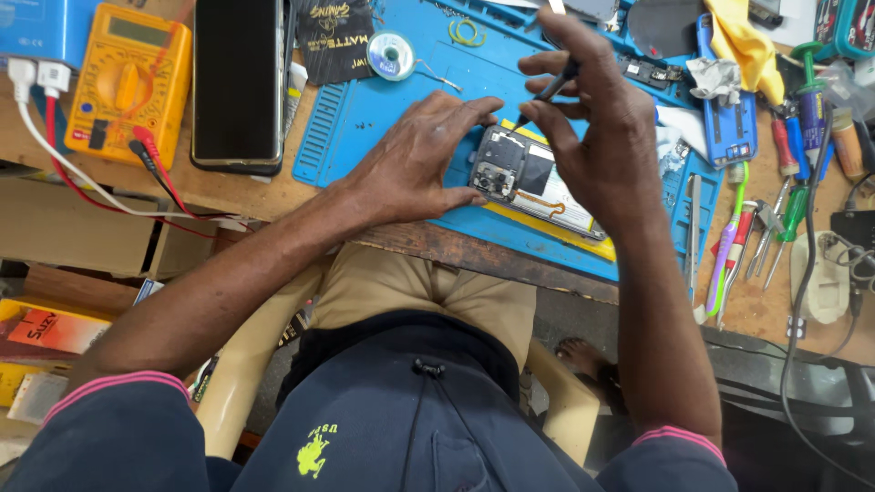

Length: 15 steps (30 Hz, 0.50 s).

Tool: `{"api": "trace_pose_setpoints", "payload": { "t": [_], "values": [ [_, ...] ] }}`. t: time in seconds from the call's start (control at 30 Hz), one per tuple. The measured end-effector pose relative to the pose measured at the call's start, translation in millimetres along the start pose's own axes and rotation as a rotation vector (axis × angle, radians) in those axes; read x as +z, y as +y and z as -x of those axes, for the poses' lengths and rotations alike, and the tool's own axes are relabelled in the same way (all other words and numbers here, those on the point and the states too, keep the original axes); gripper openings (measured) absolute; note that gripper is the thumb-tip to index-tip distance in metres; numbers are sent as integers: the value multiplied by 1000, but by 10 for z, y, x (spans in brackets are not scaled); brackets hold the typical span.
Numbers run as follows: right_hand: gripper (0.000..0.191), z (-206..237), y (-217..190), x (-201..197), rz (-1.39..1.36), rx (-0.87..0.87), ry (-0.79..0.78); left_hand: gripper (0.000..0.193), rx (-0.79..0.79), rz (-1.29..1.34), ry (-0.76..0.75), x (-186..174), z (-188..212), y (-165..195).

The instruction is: The person uses a screwdriver to remove screws from a disassembled smartphone on a blue mat. They then handle a new screen protector and a phone back cover, peeling off a protective film from the cover.

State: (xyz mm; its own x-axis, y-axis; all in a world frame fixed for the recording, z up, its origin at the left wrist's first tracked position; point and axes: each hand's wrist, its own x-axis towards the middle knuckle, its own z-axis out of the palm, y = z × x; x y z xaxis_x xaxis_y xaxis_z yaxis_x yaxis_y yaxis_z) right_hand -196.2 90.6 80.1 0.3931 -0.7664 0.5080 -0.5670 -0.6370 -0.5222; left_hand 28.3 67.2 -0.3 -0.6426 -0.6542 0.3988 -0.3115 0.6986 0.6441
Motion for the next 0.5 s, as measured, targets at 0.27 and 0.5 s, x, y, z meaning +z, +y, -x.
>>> {"api": "trace_pose_setpoints", "payload": {
  "t": [0.27, 0.5],
  "values": [
    [61, 220, 112, 16, 197, 316, 163, 100, 105, 28, -45, 135, -95, 38],
    [55, 212, 47, -72, 95, 113, 79, 91, 101, 6, -17, 157, -102, 32]
  ]
}}
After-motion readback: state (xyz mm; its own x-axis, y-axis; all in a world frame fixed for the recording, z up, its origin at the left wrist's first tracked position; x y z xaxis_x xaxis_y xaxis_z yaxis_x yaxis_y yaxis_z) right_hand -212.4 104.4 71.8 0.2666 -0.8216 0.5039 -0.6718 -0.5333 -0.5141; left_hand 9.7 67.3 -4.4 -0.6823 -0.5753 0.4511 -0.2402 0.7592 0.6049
